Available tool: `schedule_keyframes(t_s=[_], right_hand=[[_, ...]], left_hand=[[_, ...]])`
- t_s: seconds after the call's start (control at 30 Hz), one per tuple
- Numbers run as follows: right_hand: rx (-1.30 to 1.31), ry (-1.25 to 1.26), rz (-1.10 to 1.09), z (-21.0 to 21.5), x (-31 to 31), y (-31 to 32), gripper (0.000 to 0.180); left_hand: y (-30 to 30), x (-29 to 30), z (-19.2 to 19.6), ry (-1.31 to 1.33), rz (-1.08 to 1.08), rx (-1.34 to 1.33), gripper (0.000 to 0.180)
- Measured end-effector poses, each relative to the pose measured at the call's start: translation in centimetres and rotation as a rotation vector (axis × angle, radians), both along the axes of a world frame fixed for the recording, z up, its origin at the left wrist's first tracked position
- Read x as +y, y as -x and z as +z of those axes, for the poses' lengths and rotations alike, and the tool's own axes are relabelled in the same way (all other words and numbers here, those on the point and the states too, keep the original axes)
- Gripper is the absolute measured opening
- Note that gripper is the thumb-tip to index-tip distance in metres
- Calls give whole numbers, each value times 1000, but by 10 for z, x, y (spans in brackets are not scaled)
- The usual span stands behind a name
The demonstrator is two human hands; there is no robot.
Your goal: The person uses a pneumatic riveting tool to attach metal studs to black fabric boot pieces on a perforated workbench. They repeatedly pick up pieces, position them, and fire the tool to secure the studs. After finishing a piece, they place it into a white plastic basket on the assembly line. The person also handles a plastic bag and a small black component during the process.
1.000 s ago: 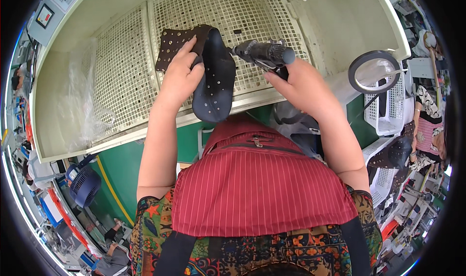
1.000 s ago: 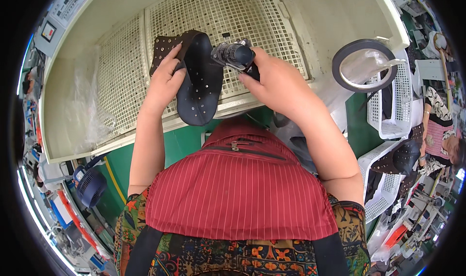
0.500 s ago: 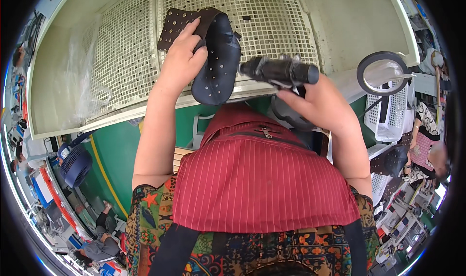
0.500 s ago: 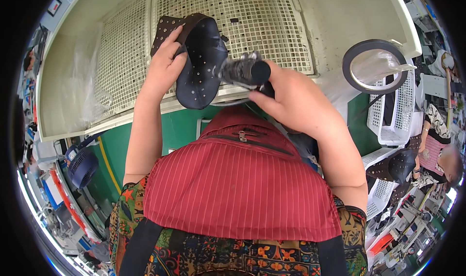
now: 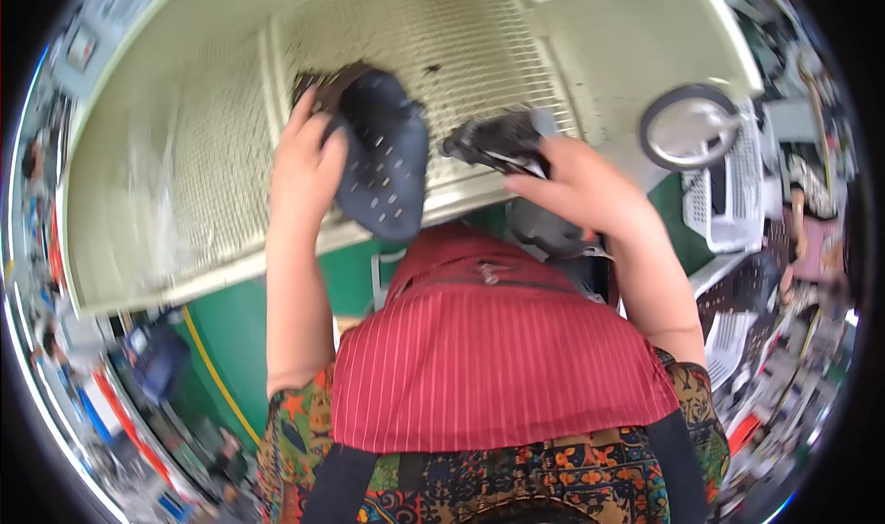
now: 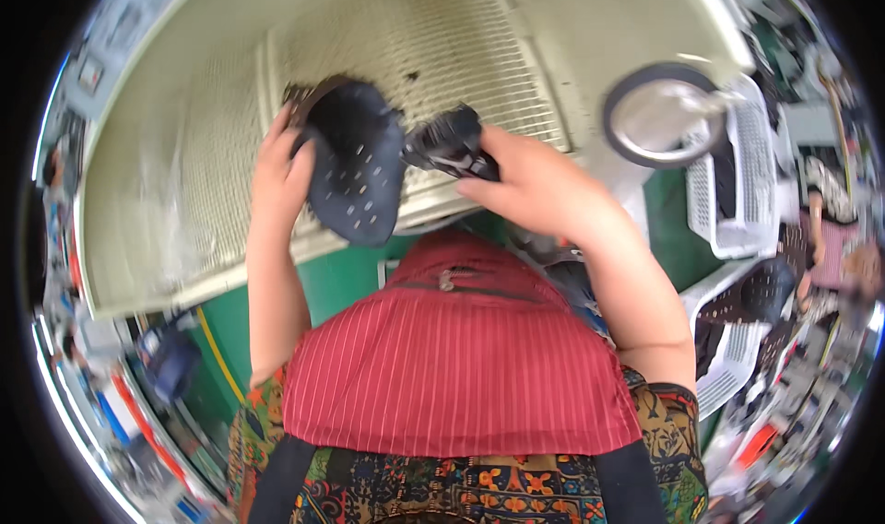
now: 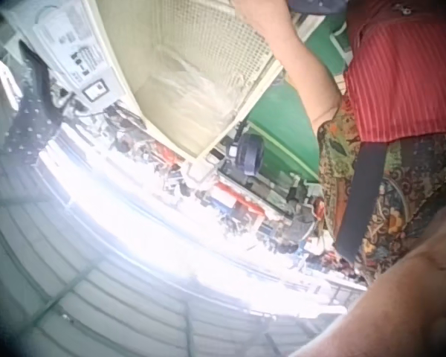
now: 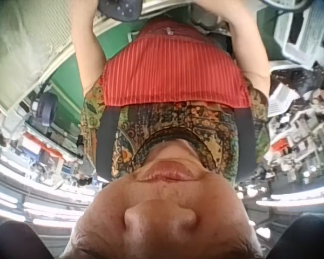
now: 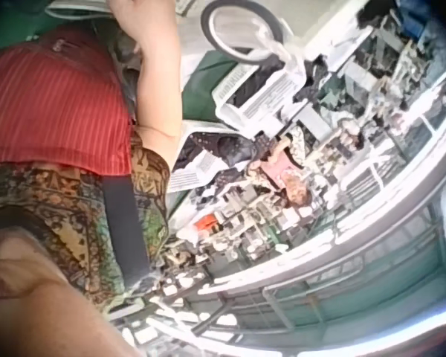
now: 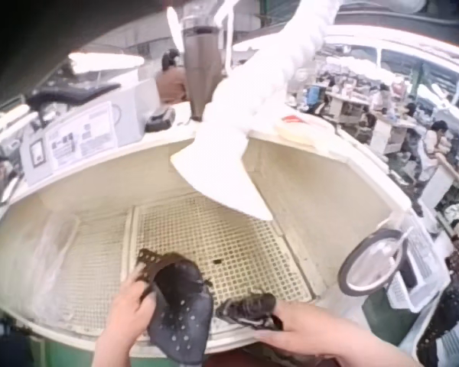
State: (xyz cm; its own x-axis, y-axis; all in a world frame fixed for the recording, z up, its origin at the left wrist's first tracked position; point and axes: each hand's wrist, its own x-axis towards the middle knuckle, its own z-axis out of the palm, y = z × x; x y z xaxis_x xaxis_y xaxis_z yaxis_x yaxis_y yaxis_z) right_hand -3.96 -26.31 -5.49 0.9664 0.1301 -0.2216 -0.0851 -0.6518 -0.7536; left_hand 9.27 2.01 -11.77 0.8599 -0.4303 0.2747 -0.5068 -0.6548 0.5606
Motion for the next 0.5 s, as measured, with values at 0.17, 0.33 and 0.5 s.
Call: schedule_keyframes(t_s=[0.17, 0.33, 0.5], right_hand=[[118, -339, -322, -94, -37, -28, 40], [-124, -127, -463, -133, -72, -20, 48], [-415, -19, -259, -59, -52, 43, 46]], left_hand=[[9, 19, 49, -204, 241, -47, 35], [25, 9, 89, -320, 97, -245, 24], [49, 3, 135, -366, -186, -462, 21]])
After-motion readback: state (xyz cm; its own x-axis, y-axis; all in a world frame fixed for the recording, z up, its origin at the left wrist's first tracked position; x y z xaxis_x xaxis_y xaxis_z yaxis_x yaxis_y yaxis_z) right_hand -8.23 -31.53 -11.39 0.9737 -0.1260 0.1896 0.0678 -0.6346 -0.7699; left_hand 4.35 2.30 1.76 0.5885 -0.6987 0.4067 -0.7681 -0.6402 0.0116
